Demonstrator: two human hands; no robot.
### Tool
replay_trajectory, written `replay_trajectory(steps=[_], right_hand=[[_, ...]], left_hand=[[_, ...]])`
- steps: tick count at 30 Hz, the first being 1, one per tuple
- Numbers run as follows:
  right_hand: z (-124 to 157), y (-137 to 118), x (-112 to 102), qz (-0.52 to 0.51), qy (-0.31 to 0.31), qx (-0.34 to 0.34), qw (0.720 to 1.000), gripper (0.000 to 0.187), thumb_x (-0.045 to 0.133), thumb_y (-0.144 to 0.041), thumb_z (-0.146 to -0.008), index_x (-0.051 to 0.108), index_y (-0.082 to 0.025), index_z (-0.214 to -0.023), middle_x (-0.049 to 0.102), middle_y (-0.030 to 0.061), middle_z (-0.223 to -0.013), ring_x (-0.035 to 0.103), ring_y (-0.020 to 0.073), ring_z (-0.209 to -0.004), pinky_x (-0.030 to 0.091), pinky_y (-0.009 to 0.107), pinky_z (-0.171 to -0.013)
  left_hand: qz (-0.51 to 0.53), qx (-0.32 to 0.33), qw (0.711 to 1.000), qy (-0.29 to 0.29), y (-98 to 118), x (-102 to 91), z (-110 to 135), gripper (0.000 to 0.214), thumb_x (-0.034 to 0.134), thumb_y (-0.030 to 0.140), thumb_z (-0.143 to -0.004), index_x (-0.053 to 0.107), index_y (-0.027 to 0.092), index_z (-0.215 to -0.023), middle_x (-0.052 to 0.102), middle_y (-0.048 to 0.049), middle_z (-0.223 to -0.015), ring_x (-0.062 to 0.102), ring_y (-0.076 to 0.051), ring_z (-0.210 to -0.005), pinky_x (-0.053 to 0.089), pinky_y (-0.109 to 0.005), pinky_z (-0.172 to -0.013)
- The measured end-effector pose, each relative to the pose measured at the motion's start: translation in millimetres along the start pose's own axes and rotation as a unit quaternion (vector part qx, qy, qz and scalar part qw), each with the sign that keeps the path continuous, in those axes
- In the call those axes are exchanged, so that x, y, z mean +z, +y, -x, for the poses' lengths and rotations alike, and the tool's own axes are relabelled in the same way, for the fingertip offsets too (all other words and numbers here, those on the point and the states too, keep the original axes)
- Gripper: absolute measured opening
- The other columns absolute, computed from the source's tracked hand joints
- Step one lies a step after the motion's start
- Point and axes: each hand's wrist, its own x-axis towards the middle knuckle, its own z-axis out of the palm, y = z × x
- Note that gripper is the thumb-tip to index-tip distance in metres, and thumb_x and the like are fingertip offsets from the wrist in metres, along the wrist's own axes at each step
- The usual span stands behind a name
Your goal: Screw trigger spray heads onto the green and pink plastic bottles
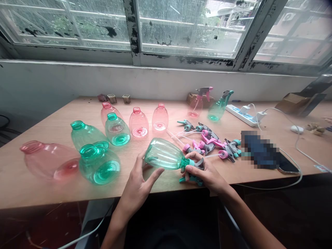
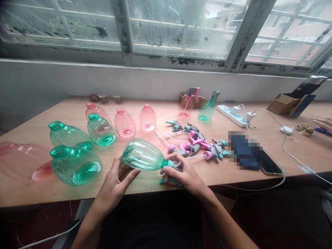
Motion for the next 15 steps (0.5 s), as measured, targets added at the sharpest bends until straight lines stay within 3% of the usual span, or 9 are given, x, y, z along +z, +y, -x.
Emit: replay_trajectory(steps=[7,15], right_hand=[[1.3,-0.9,0.8,0.001,0.002,0.003,1.000,0.039,0.085,-0.040,-0.092,0.057,-0.022,-0.113,0.079,-0.0003,-0.080,0.078,0.0151,-0.077,0.061,0.024,-0.070],[1.5,0.6,-0.6,-0.006,-0.001,0.005,1.000,0.040,0.084,-0.040,-0.092,0.056,-0.022,-0.114,0.079,0.0002,-0.083,0.076,0.0154,-0.074,0.066,0.035,-0.079]], left_hand=[[0.001,0.004,1.000,0.001,-0.7,-0.2,-0.8,0.063,0.072,0.048,-0.097,0.045,0.029,-0.150,0.064,-0.0096,-0.151,0.066,-0.029,-0.137,0.051,-0.048,-0.120],[0.000,-0.003,1.000,0.002,0.2,-0.3,0.2,0.066,0.072,0.049,-0.097,0.043,0.029,-0.153,0.063,-0.0101,-0.152,0.064,-0.030,-0.139,0.051,-0.048,-0.120]])
